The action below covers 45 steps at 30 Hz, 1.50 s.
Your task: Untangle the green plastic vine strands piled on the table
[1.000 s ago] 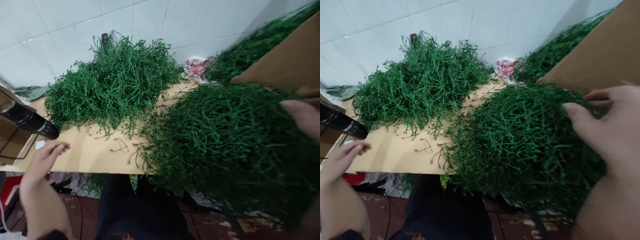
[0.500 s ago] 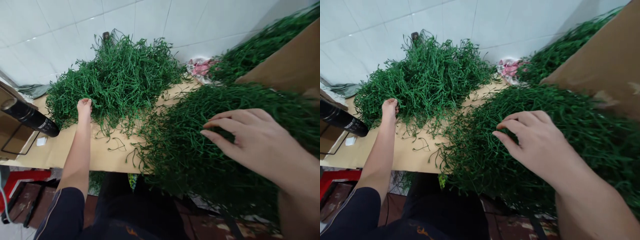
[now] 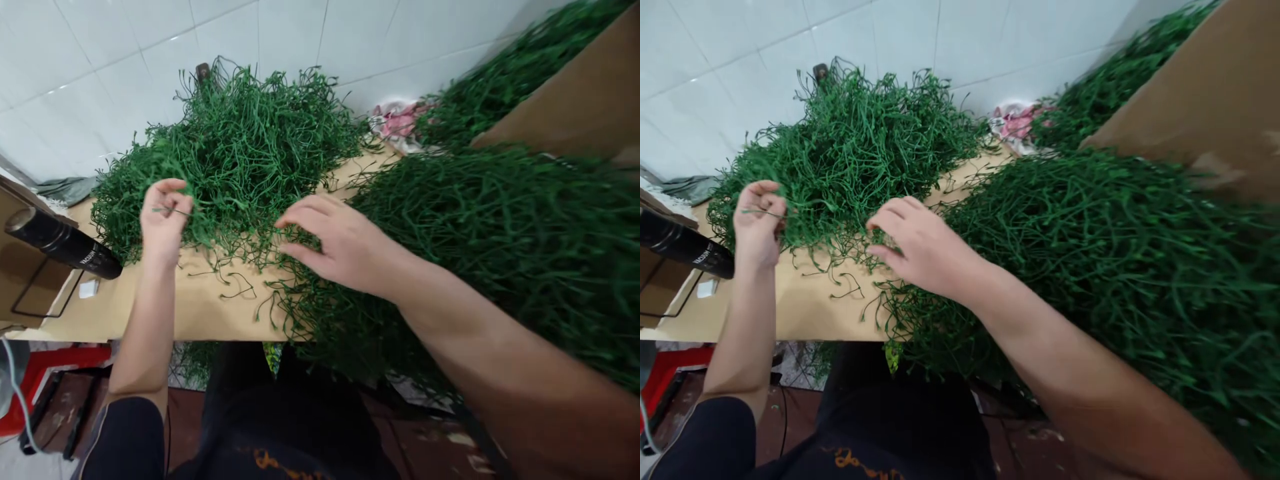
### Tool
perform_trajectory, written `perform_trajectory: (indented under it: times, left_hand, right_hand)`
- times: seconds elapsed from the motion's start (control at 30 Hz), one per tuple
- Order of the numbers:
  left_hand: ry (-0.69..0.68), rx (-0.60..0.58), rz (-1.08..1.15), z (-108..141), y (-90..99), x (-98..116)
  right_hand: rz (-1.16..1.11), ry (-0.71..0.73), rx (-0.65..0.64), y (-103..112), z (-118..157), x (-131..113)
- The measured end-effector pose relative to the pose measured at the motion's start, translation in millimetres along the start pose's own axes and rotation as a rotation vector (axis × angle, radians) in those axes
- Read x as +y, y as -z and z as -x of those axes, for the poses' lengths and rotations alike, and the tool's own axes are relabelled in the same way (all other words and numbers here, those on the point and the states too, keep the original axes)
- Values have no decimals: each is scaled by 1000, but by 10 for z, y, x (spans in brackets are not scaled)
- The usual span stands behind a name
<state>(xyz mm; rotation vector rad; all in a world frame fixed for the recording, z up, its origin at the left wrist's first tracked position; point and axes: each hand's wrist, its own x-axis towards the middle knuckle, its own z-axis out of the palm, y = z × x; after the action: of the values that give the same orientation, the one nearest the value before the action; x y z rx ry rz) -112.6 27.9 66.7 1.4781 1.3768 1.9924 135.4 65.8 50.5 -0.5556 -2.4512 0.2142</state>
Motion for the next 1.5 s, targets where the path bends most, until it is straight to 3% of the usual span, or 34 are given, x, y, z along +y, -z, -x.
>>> perform_trajectory:
  times: [0.13, 0.23, 0.4, 0.63, 0.83, 1.03, 1.2, 1.37, 1.5]
  left_hand:
    - [-14, -214, -9, 290, -334, 52]
    - [-14, -272, 30, 380, -407, 78]
    - [5, -320, 91, 471, -432, -5]
    - [-32, -395, -2, 602, -600, -76]
    - [-246, -437, -261, 748, -566, -105]
    - [-280, -355, -432, 891, -455, -203]
    - [-123, -222, -549, 814, -222, -338]
    - [176, -159, -371, 760, -153, -463]
    - [162, -52, -245, 706, -243, -524]
  right_hand:
    - [-215, -22, -21, -353, -295, -123]
    - [-295, -57, -48, -502, -378, -153]
    - [-511, -134, 60, -504, -314, -75]
    - [-1065, -210, 14, -520, -139, 16]
    - [-1169, -377, 78, -496, -18, 28]
    - [-1284, -569, 195, -477, -32, 17]
    - [-1367, -741, 492, -321, 81, 242]
    - [-1298, -626, 616, -80, 280, 340]
    - [-1026, -501, 494, -15, 360, 255]
